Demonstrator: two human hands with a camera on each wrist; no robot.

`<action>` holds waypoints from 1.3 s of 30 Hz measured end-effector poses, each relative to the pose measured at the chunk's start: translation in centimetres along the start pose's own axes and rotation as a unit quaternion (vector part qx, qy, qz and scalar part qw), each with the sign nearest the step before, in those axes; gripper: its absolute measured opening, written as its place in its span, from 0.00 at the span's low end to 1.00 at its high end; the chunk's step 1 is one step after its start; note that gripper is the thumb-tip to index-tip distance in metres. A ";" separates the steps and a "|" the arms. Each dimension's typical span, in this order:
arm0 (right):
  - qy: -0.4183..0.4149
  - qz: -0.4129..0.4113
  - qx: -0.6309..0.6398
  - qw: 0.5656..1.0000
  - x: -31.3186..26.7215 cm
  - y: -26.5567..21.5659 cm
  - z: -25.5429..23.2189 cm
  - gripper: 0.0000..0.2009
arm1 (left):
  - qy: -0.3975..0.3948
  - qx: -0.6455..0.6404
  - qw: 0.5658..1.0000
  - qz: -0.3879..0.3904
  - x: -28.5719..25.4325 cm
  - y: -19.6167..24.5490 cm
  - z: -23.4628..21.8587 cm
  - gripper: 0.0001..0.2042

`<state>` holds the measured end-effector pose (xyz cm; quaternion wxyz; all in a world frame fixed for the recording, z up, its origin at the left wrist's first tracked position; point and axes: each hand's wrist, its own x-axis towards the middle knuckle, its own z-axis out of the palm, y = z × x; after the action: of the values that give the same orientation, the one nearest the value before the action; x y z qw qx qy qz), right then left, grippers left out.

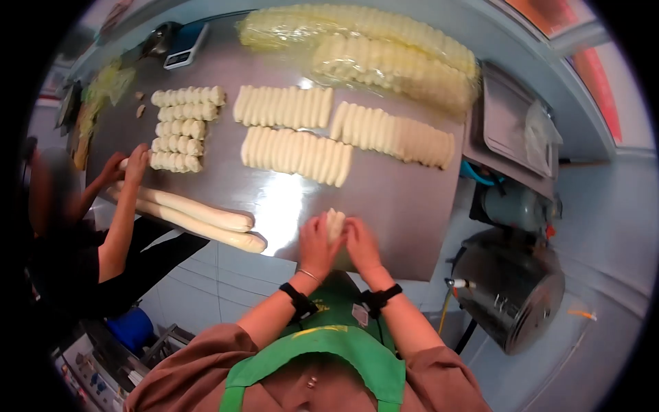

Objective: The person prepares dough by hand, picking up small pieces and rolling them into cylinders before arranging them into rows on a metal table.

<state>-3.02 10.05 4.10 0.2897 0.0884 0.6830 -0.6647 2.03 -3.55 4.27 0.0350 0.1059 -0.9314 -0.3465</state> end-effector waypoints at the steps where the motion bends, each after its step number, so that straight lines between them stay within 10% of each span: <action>1: 0.048 -0.060 -0.158 0.984 0.6 -0.1 -1.1 0.11 | 0.012 0.033 0.999 0.008 0.0 0.1 0.2 0.34; 7: 0.172 -0.272 -0.396 0.860 7.1 -0.8 -5.4 0.11 | 0.011 -0.039 0.999 -0.008 1.9 -2.4 -1.0 0.31; 8: 0.164 -0.288 -0.386 0.861 8.5 -1.4 -4.6 0.11 | -0.014 -0.320 0.928 -0.191 3.9 -4.2 -3.0 0.28; 9: 0.177 -0.299 -0.415 0.841 8.1 -1.5 -4.5 0.11 | -0.047 -0.571 0.743 -0.345 5.2 -5.5 -4.7 0.26; 11: 0.193 -0.322 -0.462 0.804 7.9 -1.0 -4.5 0.13 | 0.007 -0.633 0.703 -0.324 9.3 -8.2 -9.4 0.26; 18: 0.199 -0.320 -0.489 0.787 8.5 -0.4 -4.6 0.17 | 0.185 -0.417 0.870 -0.188 27.7 -17.9 -16.1 0.25; 21: 0.187 -0.334 -0.482 0.788 8.3 -0.5 -4.5 0.18 | 0.248 -0.066 0.964 -0.075 31.3 -19.6 -16.0 0.28; 39: 0.172 -0.316 -0.508 0.782 8.2 -1.2 -4.4 0.18 | 0.214 0.071 0.974 -0.002 30.6 -19.4 -14.7 0.22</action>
<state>-11.49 11.95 0.69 -0.0566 -0.1797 0.9500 -0.2489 -22.38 -34.02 2.46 0.2253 0.1820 -0.9241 -0.2492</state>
